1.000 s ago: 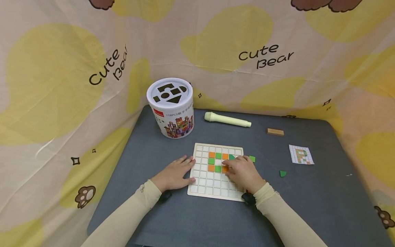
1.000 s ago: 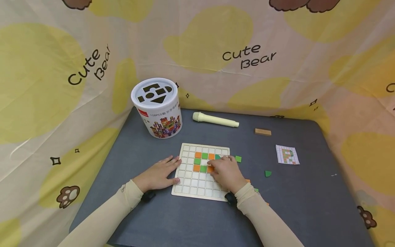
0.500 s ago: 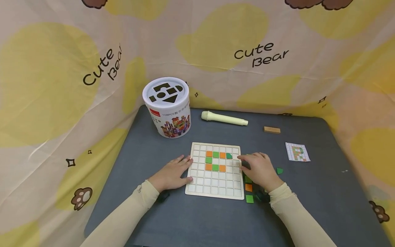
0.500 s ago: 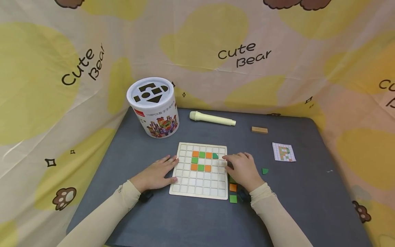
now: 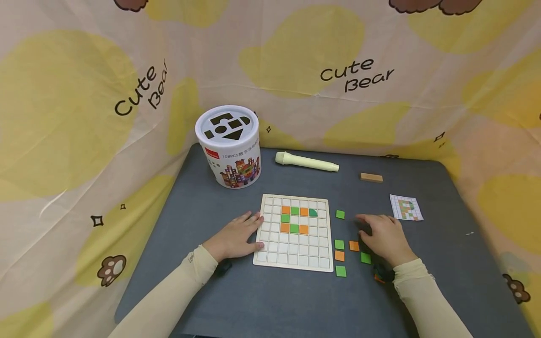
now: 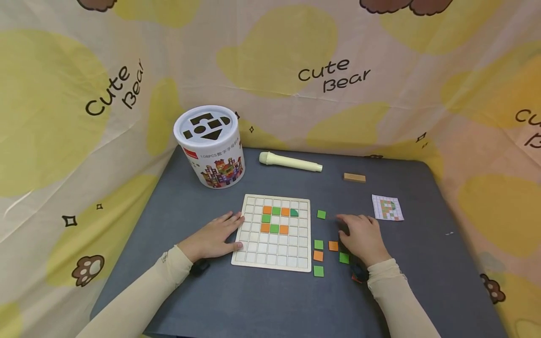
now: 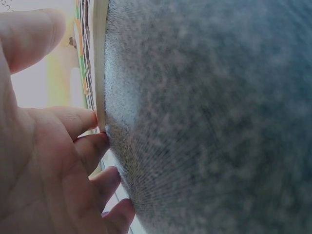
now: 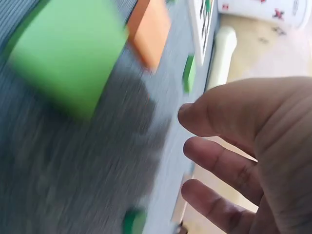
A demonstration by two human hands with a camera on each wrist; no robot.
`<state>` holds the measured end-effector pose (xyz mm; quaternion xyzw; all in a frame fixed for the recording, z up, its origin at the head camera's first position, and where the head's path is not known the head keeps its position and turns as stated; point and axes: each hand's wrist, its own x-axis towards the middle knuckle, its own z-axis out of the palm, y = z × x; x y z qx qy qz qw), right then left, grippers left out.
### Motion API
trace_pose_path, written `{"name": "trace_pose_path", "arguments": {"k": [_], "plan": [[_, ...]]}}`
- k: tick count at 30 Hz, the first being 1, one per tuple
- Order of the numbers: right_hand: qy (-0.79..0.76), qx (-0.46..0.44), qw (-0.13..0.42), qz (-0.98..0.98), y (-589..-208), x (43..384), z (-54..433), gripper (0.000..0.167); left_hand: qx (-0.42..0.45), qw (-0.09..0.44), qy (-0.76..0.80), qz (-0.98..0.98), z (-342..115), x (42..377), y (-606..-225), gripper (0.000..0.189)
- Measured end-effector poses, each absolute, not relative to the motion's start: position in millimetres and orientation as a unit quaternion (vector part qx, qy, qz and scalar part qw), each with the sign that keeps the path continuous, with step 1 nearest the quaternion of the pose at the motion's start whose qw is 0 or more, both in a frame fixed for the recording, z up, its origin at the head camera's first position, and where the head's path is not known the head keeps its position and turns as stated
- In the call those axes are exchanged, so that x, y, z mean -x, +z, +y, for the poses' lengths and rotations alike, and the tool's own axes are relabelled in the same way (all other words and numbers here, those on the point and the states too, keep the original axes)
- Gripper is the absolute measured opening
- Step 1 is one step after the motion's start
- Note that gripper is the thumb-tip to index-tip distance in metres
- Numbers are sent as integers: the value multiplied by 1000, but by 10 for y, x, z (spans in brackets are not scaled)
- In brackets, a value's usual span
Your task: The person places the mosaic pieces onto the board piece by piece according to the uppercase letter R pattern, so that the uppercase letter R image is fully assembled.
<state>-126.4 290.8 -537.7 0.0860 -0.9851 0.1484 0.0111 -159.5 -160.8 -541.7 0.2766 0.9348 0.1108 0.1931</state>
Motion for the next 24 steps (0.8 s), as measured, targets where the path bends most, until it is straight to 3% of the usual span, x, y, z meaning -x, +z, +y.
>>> {"name": "trace_pose_path", "arguments": {"k": [9,24], "plan": [[150,-59,-16,-987,-5464,1139,3266,53,-270,200,107,936,-1586,1608,-5417,93],[146,-50,9,-988,-5500,1069,3312,49,-266,197,113,937,-1587,1593,-5410,93]]}}
